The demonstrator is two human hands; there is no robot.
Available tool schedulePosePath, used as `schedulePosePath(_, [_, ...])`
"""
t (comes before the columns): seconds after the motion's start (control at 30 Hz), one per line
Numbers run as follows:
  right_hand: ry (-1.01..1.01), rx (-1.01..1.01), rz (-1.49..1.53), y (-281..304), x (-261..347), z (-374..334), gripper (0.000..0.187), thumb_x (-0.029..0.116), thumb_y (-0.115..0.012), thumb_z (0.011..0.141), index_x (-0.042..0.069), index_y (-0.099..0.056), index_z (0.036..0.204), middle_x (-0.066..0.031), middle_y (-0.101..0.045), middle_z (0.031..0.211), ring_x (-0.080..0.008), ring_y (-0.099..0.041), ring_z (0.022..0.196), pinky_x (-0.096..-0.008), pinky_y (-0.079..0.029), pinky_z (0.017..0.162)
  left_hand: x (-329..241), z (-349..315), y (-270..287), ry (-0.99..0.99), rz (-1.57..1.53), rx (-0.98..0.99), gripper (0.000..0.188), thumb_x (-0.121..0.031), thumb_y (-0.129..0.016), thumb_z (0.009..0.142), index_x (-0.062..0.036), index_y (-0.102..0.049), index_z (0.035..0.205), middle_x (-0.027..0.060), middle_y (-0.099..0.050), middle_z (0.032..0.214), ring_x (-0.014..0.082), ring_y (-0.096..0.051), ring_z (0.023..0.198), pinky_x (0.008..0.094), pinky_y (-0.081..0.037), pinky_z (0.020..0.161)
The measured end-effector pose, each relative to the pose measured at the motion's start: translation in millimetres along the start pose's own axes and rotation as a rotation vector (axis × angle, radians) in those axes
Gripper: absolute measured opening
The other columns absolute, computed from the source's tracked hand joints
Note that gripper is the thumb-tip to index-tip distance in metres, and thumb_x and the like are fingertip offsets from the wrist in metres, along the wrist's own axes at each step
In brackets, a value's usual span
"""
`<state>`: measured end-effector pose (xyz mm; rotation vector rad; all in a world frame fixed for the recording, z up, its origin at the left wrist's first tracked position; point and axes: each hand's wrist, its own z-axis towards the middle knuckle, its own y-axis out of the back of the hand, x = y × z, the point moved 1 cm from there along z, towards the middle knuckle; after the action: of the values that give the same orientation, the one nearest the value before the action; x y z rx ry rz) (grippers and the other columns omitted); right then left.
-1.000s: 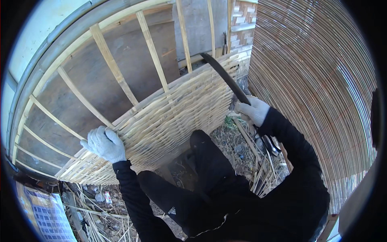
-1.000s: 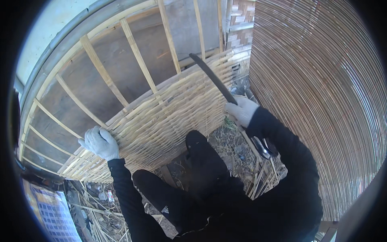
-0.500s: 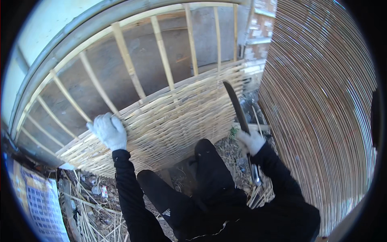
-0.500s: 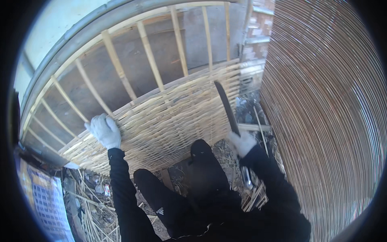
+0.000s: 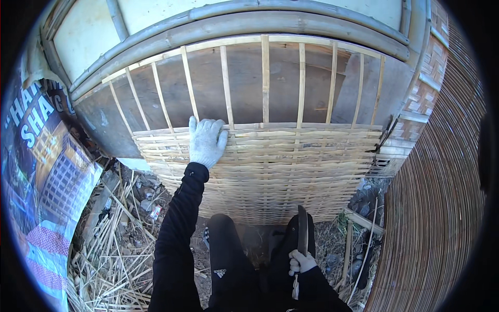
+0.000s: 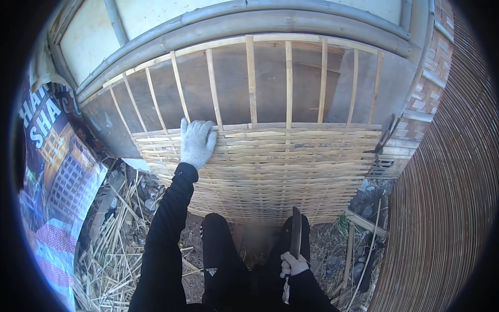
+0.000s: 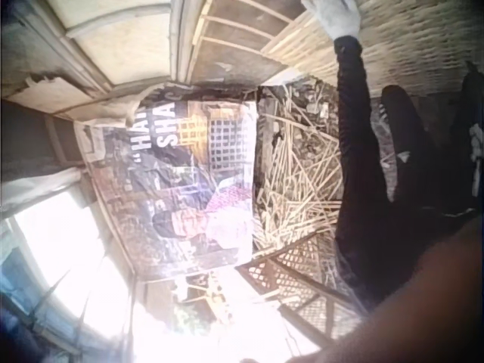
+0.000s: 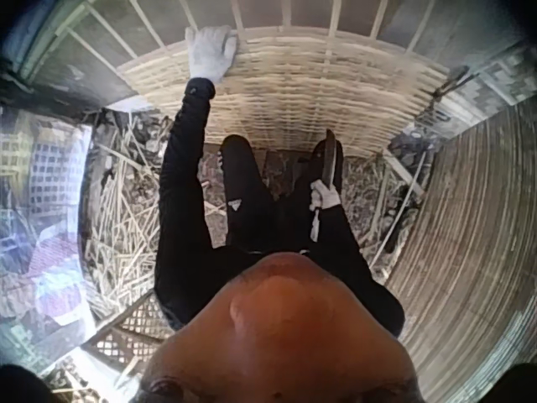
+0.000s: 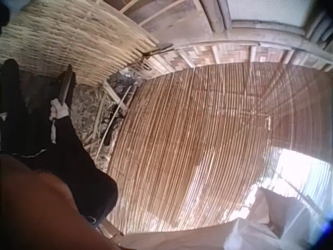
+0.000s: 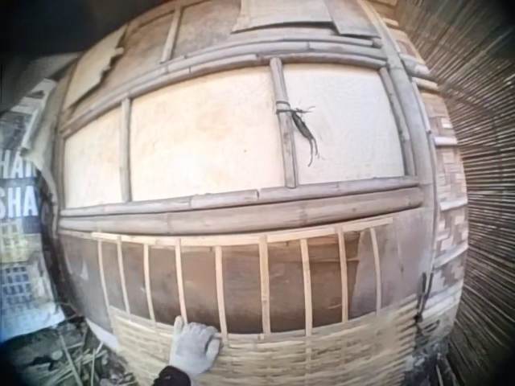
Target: Attaching and trimming bamboo strips to a wooden frame to create a woven panel.
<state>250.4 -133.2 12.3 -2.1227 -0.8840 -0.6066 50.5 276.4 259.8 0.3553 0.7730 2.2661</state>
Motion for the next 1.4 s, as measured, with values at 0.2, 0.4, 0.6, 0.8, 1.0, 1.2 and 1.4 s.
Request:
schedulePosePath(0.2, [-0.002,0.086,0.054,10.5,-19.8,-3.9,0.024,0.032,-0.060,0.111,0.008,-0.061,0.108,0.0051,-0.039,0.065,-0.0087,-0.035,0.049,-0.0355,-0.046,0.053,6.3,3.9,7.5,-0.007,0.021,0.107,0.031,-0.027,-0.061,0.103,-0.0080,-0.069,0.126,0.0118,-0.074,0.111,0.0331,-0.066,0.118,0.0593,-0.028,0.123])
schedulePosePath(0.4, [0.026,0.096,0.085,12.2,-50.0,-28.5,0.026,0.035,-0.058,0.112,0.009,-0.062,0.114,0.0046,-0.039,0.066,-0.0105,-0.036,0.050,-0.0368,-0.045,0.055,26.2,32.4,29.9,0.037,-0.202,0.388,0.040,-0.037,-0.056,0.106,-0.0083,-0.073,0.127,0.0167,-0.075,0.124,0.0366,-0.069,0.119,0.0505,-0.044,0.115])
schedulePosePath(0.6, [0.015,0.107,0.137,7.8,-49.4,-39.0,0.026,0.034,-0.057,0.113,0.008,-0.061,0.117,0.0027,-0.042,0.068,-0.0112,-0.038,0.051,-0.0370,-0.047,0.056,32.8,122.5,89.9,0.144,-0.226,0.014,0.042,-0.038,-0.059,0.106,-0.0050,-0.072,0.128,0.0207,-0.075,0.125,0.0405,-0.069,0.120,0.0466,-0.052,0.107])
schedulePosePath(0.8, [0.018,0.074,0.123,-2.0,-43.5,-43.0,0.027,0.031,-0.056,0.113,0.005,-0.061,0.118,0.0018,-0.042,0.068,-0.0117,-0.039,0.052,-0.0358,-0.046,0.055,31.1,188.3,82.5,-0.057,0.189,-0.315,0.046,-0.039,-0.063,0.104,-0.0083,-0.065,0.139,0.0187,-0.071,0.127,0.0400,-0.064,0.123,0.0494,-0.049,0.107])
schedulePosePath(1.0, [0.052,0.113,0.185,5.6,-44.5,-43.6,0.033,0.032,-0.056,0.113,0.002,-0.061,0.127,-0.0015,-0.046,0.071,-0.0132,-0.043,0.056,-0.0381,-0.051,0.060,36.9,220.8,75.4,-0.024,0.254,-0.317,0.043,-0.044,-0.056,0.107,-0.0065,-0.074,0.098,0.0182,-0.073,0.106,0.0396,-0.067,0.105,0.0539,-0.049,0.095])
schedulePosePath(1.2, [0.078,0.177,0.212,14.9,-33.2,-33.8,0.032,0.030,-0.055,0.113,0.002,-0.061,0.128,-0.0023,-0.047,0.071,-0.0146,-0.045,0.056,-0.0398,-0.053,0.061,43.4,214.2,55.8,-0.109,0.269,-0.405,0.038,-0.036,-0.053,0.108,-0.0103,-0.074,0.092,0.0146,-0.073,0.087,0.0380,-0.068,0.089,0.0518,-0.050,0.091])
schedulePosePath(1.4, [0.040,0.194,0.154,7.3,-20.2,-29.9,0.032,0.029,-0.055,0.113,0.001,-0.061,0.129,-0.0031,-0.049,0.073,-0.0151,-0.048,0.057,-0.0407,-0.054,0.062,47.3,209.1,52.7,-0.155,0.311,-0.510,0.033,-0.030,-0.055,0.106,-0.0139,-0.071,0.083,0.0106,-0.072,0.080,0.0359,-0.067,0.084,0.0495,-0.049,0.094])
